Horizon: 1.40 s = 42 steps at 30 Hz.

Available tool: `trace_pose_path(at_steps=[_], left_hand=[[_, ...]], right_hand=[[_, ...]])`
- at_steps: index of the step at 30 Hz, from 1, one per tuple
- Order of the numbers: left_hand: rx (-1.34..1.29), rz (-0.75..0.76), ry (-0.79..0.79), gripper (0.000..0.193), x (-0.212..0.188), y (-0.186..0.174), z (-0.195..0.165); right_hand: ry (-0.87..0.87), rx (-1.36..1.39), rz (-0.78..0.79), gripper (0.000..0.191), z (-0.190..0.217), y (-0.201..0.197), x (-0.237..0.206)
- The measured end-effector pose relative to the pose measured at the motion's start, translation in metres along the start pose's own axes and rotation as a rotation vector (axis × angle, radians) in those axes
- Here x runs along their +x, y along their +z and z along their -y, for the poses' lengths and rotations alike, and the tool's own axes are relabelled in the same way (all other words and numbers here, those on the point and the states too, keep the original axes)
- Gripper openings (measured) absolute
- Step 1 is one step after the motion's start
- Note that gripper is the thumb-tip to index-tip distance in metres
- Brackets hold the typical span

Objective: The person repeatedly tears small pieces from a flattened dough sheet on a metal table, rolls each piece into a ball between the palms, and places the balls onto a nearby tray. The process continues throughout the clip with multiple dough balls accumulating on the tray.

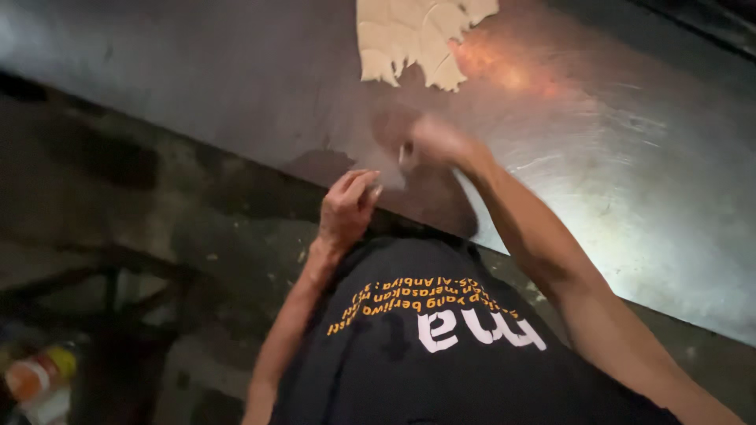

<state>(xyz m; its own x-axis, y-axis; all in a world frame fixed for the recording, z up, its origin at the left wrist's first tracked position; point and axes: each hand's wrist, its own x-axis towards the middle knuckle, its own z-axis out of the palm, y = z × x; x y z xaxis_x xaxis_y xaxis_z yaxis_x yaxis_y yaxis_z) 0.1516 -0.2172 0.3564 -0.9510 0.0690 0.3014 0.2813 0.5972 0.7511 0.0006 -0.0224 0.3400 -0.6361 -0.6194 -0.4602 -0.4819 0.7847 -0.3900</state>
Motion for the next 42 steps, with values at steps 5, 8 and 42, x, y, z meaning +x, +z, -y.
trace_pose_path(at_steps=[5,8,42], left_hand=[[-0.268,0.062,-0.079,0.039,0.011,0.037,-0.019],[-0.560,0.097,-0.393,0.034,0.027,0.073,-0.026],[0.340,0.676,0.557,0.053,0.090,0.115,0.007]], right_hand=[[-0.245,0.685,-0.233,0.017,0.006,0.038,-0.084],[-0.166,0.686,-0.486,0.027,0.007,0.036,-0.103],[0.312,0.406,-0.879,0.025,-0.066,0.134,-0.274]])
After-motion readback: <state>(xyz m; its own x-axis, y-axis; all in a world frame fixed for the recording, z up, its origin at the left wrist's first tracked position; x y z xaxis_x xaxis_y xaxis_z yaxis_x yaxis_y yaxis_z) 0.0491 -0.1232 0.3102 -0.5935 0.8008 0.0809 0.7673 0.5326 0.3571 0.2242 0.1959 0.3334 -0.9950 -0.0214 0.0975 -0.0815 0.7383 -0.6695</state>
